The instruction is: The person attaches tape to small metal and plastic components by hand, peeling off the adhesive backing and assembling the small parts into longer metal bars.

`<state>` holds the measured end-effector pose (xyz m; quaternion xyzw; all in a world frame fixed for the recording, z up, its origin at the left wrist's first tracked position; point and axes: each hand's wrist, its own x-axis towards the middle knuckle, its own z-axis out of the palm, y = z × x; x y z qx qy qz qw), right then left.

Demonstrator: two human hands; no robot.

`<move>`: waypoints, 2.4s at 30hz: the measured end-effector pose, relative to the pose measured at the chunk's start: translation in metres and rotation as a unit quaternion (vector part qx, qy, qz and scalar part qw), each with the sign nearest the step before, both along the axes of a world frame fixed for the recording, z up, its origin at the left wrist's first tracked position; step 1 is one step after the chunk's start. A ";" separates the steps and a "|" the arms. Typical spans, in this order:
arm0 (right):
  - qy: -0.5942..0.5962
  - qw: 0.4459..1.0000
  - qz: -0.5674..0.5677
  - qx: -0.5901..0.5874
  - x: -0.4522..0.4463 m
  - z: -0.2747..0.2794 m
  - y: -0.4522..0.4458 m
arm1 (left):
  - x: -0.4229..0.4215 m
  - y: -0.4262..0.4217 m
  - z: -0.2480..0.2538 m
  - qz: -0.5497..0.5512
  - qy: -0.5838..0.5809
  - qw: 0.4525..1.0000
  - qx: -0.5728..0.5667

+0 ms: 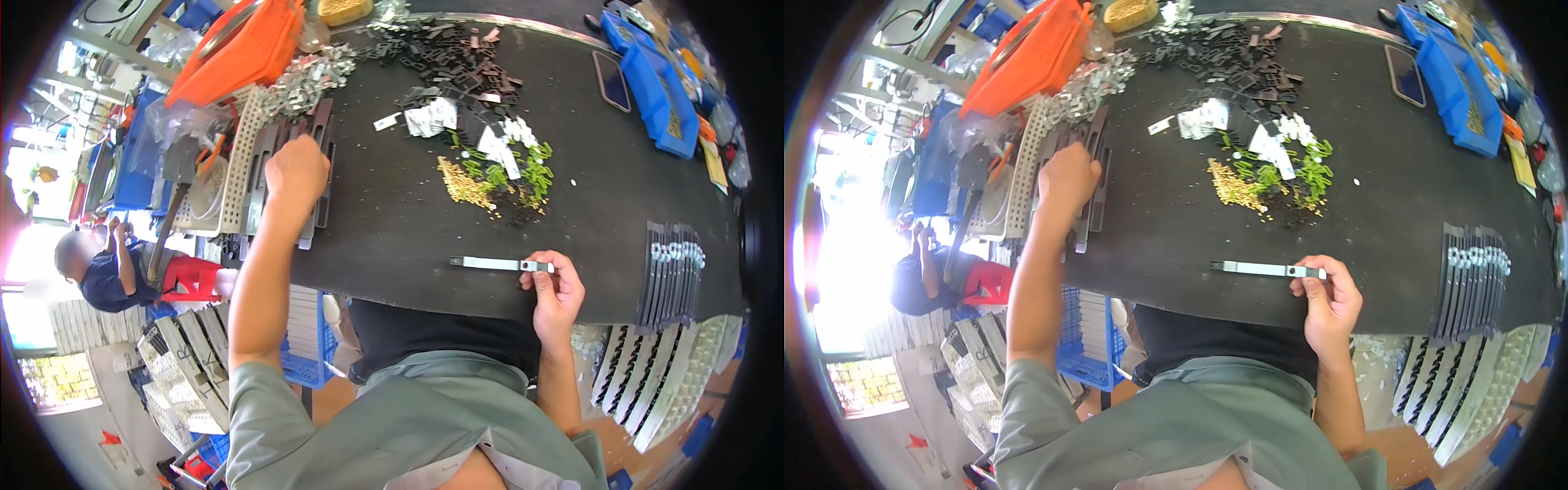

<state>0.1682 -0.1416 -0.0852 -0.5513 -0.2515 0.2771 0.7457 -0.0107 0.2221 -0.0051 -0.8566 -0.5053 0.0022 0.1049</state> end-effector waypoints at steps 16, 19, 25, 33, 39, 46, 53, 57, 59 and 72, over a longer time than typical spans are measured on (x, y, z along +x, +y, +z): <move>-0.004 0.992 -0.113 0.057 0.026 0.008 -0.029 | -0.057 -0.148 -0.009 -0.258 -0.217 0.927 -0.165; -0.018 0.991 -0.127 0.047 0.036 0.007 -0.031 | -0.051 -0.169 -0.002 -0.012 -0.330 0.908 -0.258; -0.067 0.982 -0.176 0.000 0.055 -0.006 -0.044 | -0.041 -0.184 -0.007 -0.060 -0.303 0.914 -0.264; -0.064 0.974 -0.216 0.026 0.073 -0.015 -0.053 | 0.015 -0.158 -0.002 -0.395 -0.258 0.823 -0.316; -0.067 0.979 -0.190 -0.006 0.068 -0.009 -0.050 | 0.087 -0.103 -0.006 -0.226 -0.340 0.866 -0.288; -0.061 0.980 -0.190 -0.025 0.067 -0.005 -0.049 | 0.131 -0.083 -0.052 -0.266 -0.246 0.917 -0.168; -0.081 0.978 -0.190 -0.021 0.068 -0.007 -0.048 | 0.126 -0.075 -0.062 -0.380 -0.186 0.904 -0.058; -0.083 0.977 -0.194 -0.019 0.070 -0.010 -0.048 | 0.117 -0.073 -0.036 -0.336 -0.172 0.917 -0.129; -0.081 0.978 -0.191 -0.022 0.070 -0.012 -0.051 | 0.095 -0.088 -0.002 -0.302 -0.212 0.899 -0.237; -0.106 0.979 -0.173 -0.025 0.075 -0.016 -0.053 | 0.012 -0.133 -0.033 -0.522 -0.259 0.769 -0.262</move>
